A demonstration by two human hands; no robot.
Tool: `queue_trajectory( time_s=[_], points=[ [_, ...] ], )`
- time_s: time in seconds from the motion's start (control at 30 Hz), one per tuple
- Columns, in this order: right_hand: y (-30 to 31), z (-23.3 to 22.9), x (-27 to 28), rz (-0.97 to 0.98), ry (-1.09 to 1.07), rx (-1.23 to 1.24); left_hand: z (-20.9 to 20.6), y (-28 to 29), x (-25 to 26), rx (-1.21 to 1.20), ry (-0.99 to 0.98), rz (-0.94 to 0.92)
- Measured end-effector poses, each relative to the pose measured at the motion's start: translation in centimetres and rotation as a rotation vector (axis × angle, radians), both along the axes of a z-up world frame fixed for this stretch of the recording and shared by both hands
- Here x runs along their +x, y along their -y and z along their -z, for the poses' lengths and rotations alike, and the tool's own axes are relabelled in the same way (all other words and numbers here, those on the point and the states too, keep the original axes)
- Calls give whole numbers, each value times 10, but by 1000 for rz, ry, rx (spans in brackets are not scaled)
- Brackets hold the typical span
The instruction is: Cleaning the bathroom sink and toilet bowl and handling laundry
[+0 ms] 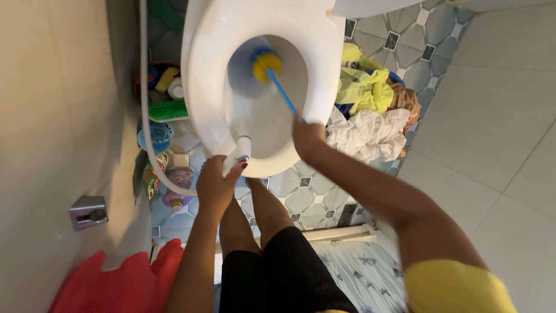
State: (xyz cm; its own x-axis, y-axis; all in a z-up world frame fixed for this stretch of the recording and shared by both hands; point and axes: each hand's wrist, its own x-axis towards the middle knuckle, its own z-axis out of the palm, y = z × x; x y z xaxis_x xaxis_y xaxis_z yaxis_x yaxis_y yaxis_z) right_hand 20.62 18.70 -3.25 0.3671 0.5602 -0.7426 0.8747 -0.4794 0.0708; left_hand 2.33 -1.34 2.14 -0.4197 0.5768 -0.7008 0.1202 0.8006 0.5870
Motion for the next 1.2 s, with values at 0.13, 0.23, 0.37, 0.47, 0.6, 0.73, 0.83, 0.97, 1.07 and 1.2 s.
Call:
queue_trajectory(
  time_s=[0.13, 0.23, 0.37, 0.47, 0.6, 0.73, 0.83, 0.97, 1.07, 1.2],
  points=[
    [34, 66, 14, -1451, 83, -127, 2, 6, 1, 43, -35, -17],
    [61, -71, -12, -970, -55, -429, 2, 12, 0, 31, -11, -54],
    [79, -135, -18, -1264, -226, -618, 1, 11, -2, 113, -6, -96],
    [48, -78, -71, -1089, -258, -422, 0, 3, -3, 122, 37, -148],
    [50, -14, -55, -1044, -309, -280, 1, 7, -2, 117, 27, -109],
    [55, -100, -13, -1180, -132, -575, 16, 0, -3, 137, -38, -69],
    [43, -145, 16, -1447, 36, -538, 8, 3, -5, 104, -52, -54],
    [-8, -90, 17, -1541, 226, -269, 12, -2, 0, 147, -115, -18],
    [-31, -5, -44, -1724, 323, -477, 32, -4, 8, 137, -175, 19],
    [-30, 157, -56, -1761, 377, -350, 28, -12, 11, 166, -107, -63]
  ],
)
